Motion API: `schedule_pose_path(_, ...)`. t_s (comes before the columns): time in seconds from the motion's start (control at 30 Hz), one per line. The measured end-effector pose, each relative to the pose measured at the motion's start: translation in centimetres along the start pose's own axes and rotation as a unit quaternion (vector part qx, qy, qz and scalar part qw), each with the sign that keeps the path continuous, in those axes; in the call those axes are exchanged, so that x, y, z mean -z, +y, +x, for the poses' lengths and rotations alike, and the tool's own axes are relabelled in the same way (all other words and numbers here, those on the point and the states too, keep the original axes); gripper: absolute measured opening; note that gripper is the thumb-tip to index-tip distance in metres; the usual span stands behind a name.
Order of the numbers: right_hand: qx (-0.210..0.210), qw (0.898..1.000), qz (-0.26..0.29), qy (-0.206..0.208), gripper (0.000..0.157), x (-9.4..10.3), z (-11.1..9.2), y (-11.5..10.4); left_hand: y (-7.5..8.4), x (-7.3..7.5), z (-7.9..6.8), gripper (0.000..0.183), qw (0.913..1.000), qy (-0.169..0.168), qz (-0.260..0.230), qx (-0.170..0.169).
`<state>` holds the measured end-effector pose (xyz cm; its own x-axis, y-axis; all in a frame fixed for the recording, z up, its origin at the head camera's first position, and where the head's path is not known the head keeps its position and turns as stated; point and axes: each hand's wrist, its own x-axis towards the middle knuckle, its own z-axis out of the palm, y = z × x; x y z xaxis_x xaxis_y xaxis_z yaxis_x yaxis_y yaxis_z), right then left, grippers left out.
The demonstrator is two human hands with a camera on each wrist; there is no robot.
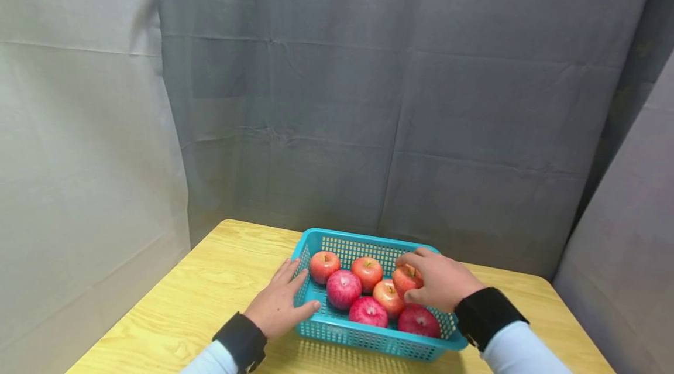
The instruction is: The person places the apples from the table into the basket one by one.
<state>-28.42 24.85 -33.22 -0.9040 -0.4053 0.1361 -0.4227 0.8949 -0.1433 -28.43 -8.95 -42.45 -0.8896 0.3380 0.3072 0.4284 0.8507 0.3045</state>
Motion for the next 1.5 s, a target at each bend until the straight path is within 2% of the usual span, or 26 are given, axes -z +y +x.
schedule_pose_path(0.17,0.038,0.999,-0.001,-0.001,0.052,-0.7,1.1,-1.9,0.2,-0.2,-0.1,0.089,1.0,0.005,-0.003,-0.005)
schedule_pose_path(0.5,0.075,0.997,0.014,-0.018,0.058,-1.3,2.8,-5.2,0.7,-0.3,0.0,0.09,1.0,0.005,0.001,-0.006)
schedule_pose_path(0.7,0.116,0.993,0.011,-0.016,0.057,-1.9,4.0,-6.8,0.6,-0.1,0.1,0.092,1.0,0.002,0.001,-0.001)
schedule_pose_path(0.9,0.151,0.988,0.006,-0.032,0.058,-2.7,5.4,-8.5,0.5,-0.2,-0.1,0.092,1.0,0.005,-0.003,-0.001)
schedule_pose_path(1.23,0.176,0.983,-0.035,-0.041,0.061,-4.6,6.6,-10.5,0.5,-0.6,0.2,0.094,1.0,0.004,-0.002,0.009)
schedule_pose_path(1.5,0.19,0.978,-0.063,-0.057,0.06,-5.4,7.4,-11.4,0.8,-0.9,0.4,0.096,1.0,0.002,-0.009,0.002)
